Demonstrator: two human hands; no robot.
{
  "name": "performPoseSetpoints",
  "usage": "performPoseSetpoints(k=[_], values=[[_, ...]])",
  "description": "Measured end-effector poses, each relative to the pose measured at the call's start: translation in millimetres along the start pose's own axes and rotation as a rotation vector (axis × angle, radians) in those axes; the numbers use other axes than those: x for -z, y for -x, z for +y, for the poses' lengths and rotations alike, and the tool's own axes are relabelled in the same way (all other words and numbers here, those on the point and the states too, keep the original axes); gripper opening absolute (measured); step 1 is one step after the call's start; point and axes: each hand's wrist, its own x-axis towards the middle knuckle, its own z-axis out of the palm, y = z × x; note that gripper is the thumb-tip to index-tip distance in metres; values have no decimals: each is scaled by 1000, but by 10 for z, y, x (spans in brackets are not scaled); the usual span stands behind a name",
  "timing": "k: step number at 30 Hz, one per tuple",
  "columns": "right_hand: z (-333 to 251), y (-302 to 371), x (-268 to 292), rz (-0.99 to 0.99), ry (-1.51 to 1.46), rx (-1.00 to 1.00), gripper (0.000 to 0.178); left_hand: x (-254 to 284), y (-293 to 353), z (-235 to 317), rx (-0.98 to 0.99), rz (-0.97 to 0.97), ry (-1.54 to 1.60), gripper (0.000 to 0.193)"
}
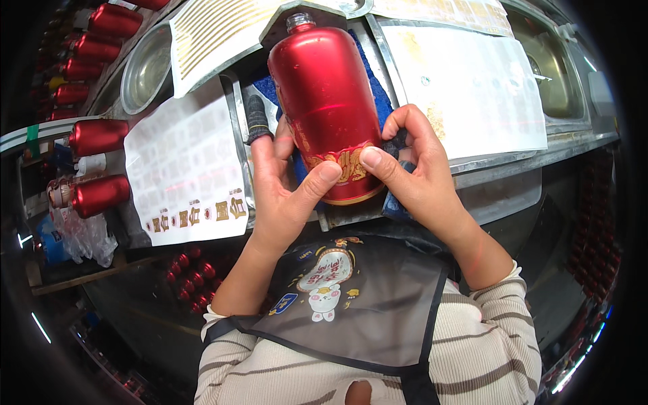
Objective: The person applies gold labels to red cylindrical bottles one at a time. They pick each bottle, align and press a label onto its surface, smooth it with a cloth, and place the finished bottle aside. The process repeats across multiple bottles.
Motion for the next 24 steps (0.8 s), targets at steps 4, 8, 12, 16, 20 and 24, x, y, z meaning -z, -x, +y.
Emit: performPoseSetpoints(k=[4,8,12,16,20,24], values=[[5,-3,40,-26,-31,-34,37,-17,14,-17,-1,11,19,51],[-49,10,69,-70,-49,-34,39,-25,24,-12,-2,14,21,51],[28,16,42,-66,-17,30,39,-39,26,-16,-1,22,13,51],[1,0,82,-76,-24,-10,37,-28,13,-45,4,26,1,60],[0,-46,157,-79,-224,-112,16,48,38,-169,-52,-20,15,97],[5,-82,315,189,-510,-166,14,171,95,-128,-37,-144,-663,119]])
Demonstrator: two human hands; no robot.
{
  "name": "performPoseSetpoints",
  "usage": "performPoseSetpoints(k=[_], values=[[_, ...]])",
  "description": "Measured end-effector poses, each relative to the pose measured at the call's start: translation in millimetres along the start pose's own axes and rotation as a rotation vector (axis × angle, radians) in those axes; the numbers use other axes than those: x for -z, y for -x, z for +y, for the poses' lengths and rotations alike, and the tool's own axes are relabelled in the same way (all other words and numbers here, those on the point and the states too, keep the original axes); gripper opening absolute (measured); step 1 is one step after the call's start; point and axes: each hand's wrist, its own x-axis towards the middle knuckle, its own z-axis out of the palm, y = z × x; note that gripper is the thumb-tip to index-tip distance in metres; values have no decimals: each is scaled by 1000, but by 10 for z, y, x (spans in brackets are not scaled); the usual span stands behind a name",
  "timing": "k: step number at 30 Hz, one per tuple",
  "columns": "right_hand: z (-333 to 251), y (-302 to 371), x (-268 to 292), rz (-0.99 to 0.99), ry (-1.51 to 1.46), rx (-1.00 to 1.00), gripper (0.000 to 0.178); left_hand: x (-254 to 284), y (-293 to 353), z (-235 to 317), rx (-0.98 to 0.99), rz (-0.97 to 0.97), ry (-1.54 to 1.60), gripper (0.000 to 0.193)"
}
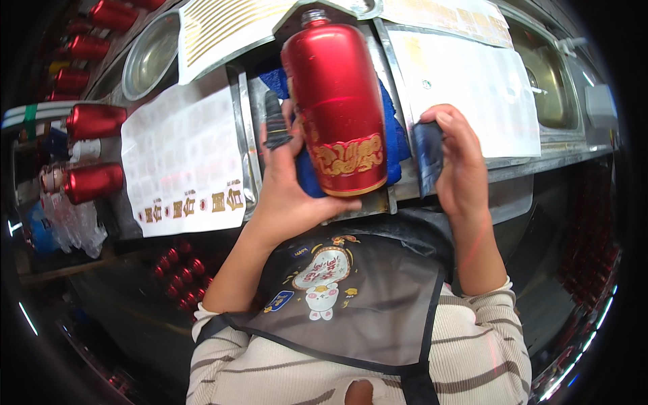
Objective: The person applies gold labels to red cylindrical bottles one at a time. They pick each bottle, align and press a label onto its surface, smooth it with a cloth, and place the finished bottle aside. The process repeats across multiple bottles.
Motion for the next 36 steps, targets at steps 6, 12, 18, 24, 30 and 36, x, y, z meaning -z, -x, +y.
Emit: performPoseSetpoints(k=[6,12,18,24,30,36], values=[[-20,389,-506,-92,676,675,25,-143,2,22,-204,235,-131,97],[94,242,-556,-91,1028,912,21,-261,-5,-59,-324,355,-205,106],[234,232,-7,170,723,454,22,-238,11,-165,-246,269,-126,112],[254,325,-282,40,763,723,24,-192,-24,-101,-192,221,-73,99],[174,319,-185,-32,633,770,26,-161,-29,-150,-141,235,-15,96],[242,258,-59,47,599,570,23,-169,-8,-117,-170,260,27,84]])
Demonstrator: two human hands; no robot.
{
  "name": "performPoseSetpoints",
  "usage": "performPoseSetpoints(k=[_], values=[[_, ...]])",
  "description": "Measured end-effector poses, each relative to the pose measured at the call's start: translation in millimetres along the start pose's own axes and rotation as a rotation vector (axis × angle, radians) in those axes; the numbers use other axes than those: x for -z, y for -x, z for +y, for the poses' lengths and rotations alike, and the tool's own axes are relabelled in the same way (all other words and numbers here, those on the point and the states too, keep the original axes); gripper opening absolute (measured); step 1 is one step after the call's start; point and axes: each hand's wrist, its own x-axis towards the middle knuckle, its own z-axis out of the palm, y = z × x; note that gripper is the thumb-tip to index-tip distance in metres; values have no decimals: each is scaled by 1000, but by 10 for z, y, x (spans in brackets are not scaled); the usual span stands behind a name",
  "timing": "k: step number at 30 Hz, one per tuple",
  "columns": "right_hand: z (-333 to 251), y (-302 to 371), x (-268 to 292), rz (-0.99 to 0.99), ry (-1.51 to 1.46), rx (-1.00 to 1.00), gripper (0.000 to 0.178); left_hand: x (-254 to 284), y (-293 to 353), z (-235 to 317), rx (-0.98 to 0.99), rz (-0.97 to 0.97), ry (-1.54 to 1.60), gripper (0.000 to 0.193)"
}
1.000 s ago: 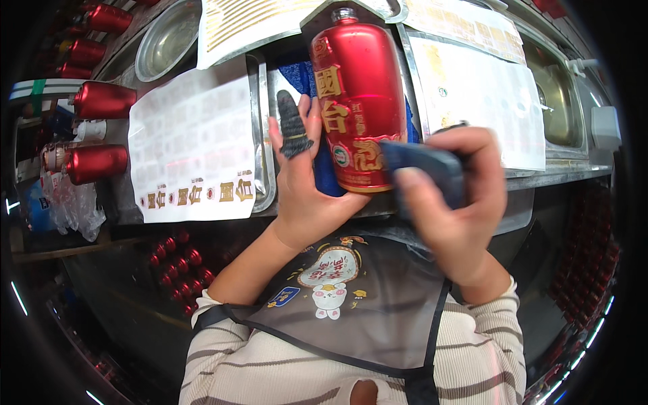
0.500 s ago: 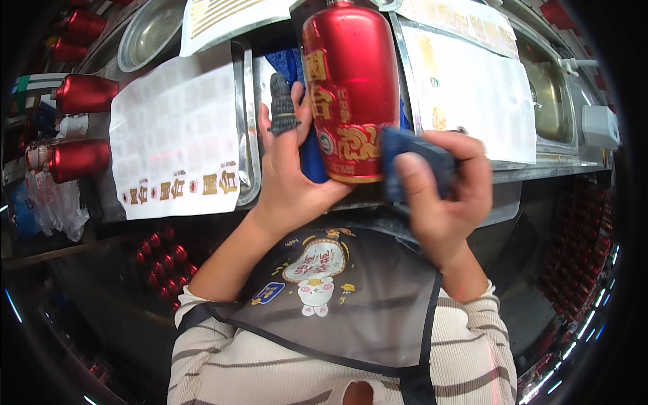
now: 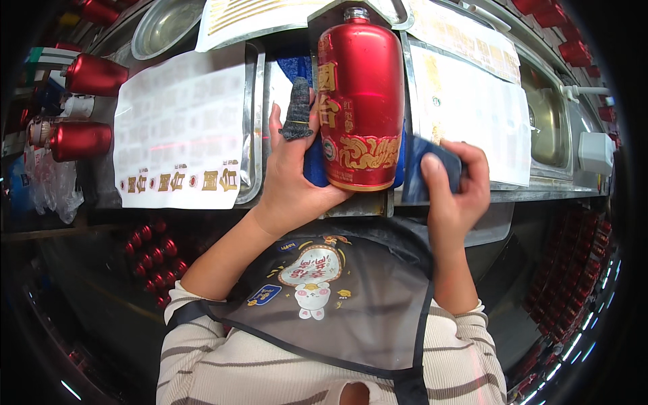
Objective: The person applies gold labels to red cylindrical bottles one at a time. They pick each bottle, align and press a label onto its surface, smooth it with a cloth, and place the finished bottle aside. The process repeats across multiple bottles.
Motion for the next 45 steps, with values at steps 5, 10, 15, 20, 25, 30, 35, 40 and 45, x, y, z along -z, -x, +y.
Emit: performPoseSetpoints(k=[5,10,15,20,25,30,35,40,45], values=[[205,-84,69,63,143,-120,25,23,-6,159,-173,55,-186,82],[6,101,-79,16,246,350,27,56,-15,176,-302,58,-445,47],[-172,123,5,-313,388,706,43,84,-12,176,-326,54,-553,48],[-220,-75,1,-179,325,567,48,29,93,20,-301,144,-423,54],[-249,30,-93,-461,410,847,39,-54,96,-63,-267,145,-215,66],[-235,29,-60,-247,424,670,44,42,-13,194,-280,114,-175,72],[-247,36,-22,-206,347,564,45,31,-185,235,-441,25,-224,79],[-368,48,-37,-519,362,687,44,-40,-212,216,-405,38,-277,88],[-304,-26,-47,-439,393,729,43,-72,-173,86,-372,40,-247,98]])
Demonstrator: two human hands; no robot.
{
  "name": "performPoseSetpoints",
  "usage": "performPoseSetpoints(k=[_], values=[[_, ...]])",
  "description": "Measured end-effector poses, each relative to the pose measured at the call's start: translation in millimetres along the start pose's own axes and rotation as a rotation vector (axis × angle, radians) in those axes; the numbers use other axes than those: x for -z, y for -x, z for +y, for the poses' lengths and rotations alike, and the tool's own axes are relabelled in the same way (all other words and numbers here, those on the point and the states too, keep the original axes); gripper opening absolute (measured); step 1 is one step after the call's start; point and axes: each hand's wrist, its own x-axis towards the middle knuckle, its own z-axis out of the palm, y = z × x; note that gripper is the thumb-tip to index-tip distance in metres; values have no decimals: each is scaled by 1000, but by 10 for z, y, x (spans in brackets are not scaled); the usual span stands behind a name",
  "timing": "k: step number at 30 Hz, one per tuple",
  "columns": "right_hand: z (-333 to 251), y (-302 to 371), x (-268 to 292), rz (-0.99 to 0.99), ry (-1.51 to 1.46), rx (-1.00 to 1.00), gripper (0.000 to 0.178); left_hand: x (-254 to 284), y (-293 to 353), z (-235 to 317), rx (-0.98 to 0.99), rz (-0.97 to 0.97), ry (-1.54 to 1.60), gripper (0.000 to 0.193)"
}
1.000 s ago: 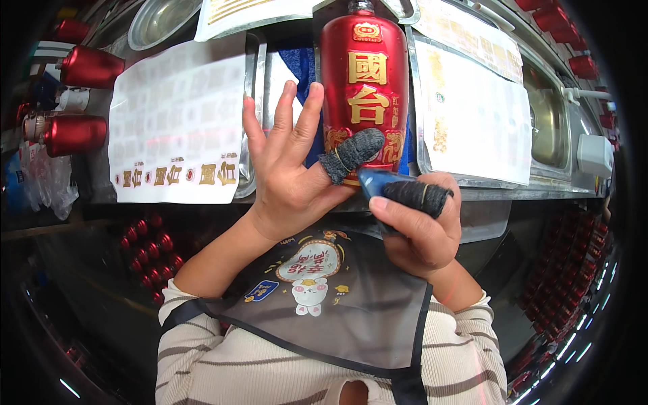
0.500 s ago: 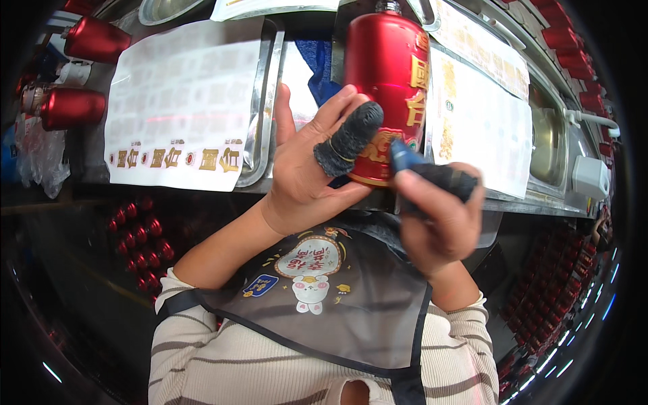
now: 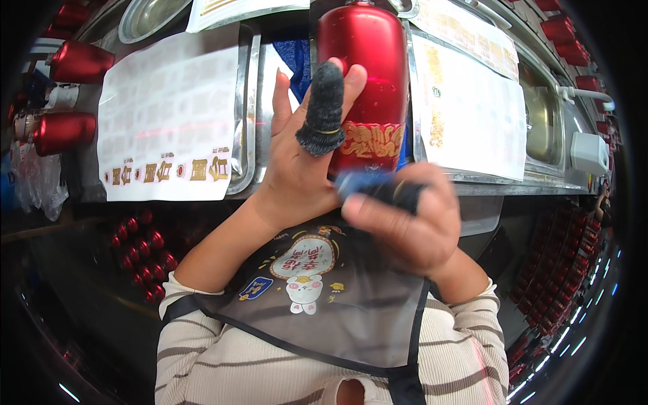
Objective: The person applies gold labels to red cylindrical bottles one at a time. They pick each bottle, align and press a label onto its surface, smooth it with a cloth, and place the finished bottle aside. The process repeats across multiple bottles.
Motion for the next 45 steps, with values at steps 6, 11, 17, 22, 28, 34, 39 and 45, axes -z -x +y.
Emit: performPoseSetpoints(k=[6,11,17,22,28,34,39,45], values=[[133,-31,146,354,-804,-952,10,81,259,-45,361,-94,330,105],[134,-13,-37,236,-696,-965,18,153,182,28,412,-20,657,91],[55,-213,-220,195,-426,-844,46,28,-9,81,510,158,952,58],[75,-190,-235,212,-474,-832,46,1,-47,185,563,156,973,70],[91,-226,-238,192,-528,-862,43,-30,13,67,494,187,924,67],[129,-239,-243,145,-364,-841,48,55,86,11,579,141,1124,66],[97,-271,-287,142,-241,-756,53,-25,127,7,489,150,933,76],[123,-233,-276,150,-267,-743,51,-69,117,20,487,173,838,78]])
